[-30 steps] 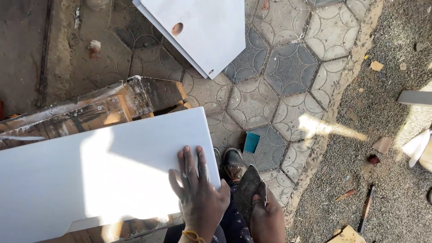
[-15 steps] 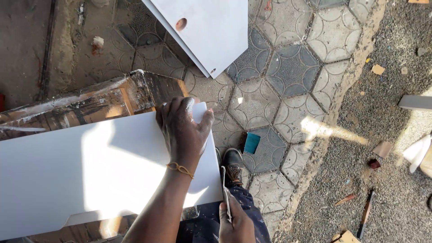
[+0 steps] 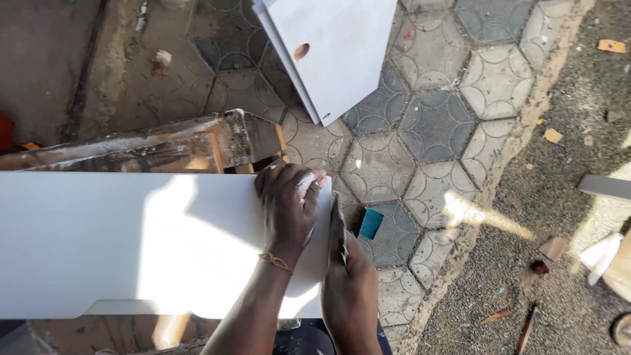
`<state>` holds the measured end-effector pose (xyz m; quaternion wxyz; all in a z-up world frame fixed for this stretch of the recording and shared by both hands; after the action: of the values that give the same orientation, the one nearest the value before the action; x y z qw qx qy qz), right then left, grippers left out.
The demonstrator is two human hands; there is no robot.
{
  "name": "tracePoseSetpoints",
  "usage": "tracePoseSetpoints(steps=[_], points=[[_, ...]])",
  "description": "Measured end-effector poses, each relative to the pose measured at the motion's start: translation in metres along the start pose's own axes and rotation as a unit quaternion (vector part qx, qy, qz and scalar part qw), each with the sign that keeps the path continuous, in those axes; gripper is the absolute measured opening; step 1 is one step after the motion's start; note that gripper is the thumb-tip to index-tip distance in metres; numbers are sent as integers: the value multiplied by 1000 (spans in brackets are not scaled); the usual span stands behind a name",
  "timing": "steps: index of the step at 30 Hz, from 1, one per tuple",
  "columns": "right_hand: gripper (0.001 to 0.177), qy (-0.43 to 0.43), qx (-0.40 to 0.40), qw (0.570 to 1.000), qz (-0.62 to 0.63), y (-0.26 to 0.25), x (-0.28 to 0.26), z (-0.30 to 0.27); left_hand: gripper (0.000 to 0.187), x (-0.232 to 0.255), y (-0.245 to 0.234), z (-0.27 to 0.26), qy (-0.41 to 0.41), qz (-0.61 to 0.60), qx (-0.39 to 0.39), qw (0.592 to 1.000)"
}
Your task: The person sands the surface of a white rectangular board using a sanding block. They hold the board steady with their left hand while moving the sanding block back and forth with their right hand. The person briefly switches to a different sanding block before continuing to sand the board's surface.
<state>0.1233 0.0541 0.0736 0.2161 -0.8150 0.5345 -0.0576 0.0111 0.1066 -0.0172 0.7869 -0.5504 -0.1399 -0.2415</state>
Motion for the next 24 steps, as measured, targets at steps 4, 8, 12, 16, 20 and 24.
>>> tracePoseSetpoints(steps=[4, 8, 12, 16, 20, 24], points=[[35, 63, 52, 996, -26, 34, 70, 36, 14, -13, 11, -10, -15, -56, 18, 998], [40, -146, 40, 983, 102, -12, -44, 12, 26, -8, -1, -4, -29, -104, 55, 993], [23, -288, 94, 941, 152, -31, -87, 23, 17, -3, -2, -8, -18, -128, 93, 987], [13, -341, 88, 911, 215, -29, -83, 2, 10, 16, -34, -28, -126, -246, 88, 957], [23, -286, 18, 942, 174, -8, -79, 1, 18, 24, -80, -58, -216, -237, 150, 935], [8, -354, -89, 931, -11, 43, -90, -5, 16, -4, -108, -96, -330, -138, 178, 917]])
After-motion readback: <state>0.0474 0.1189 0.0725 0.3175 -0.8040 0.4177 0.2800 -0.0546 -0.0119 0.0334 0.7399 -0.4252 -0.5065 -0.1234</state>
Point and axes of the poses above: each hand's wrist, its own z-axis towards the middle knuckle, its own y-axis out of the palm, x = y × z, the point moved 2 cm from there along z, towards the middle knuckle, and after that the axes turned 13 degrees about y, right-handed, at the moved point
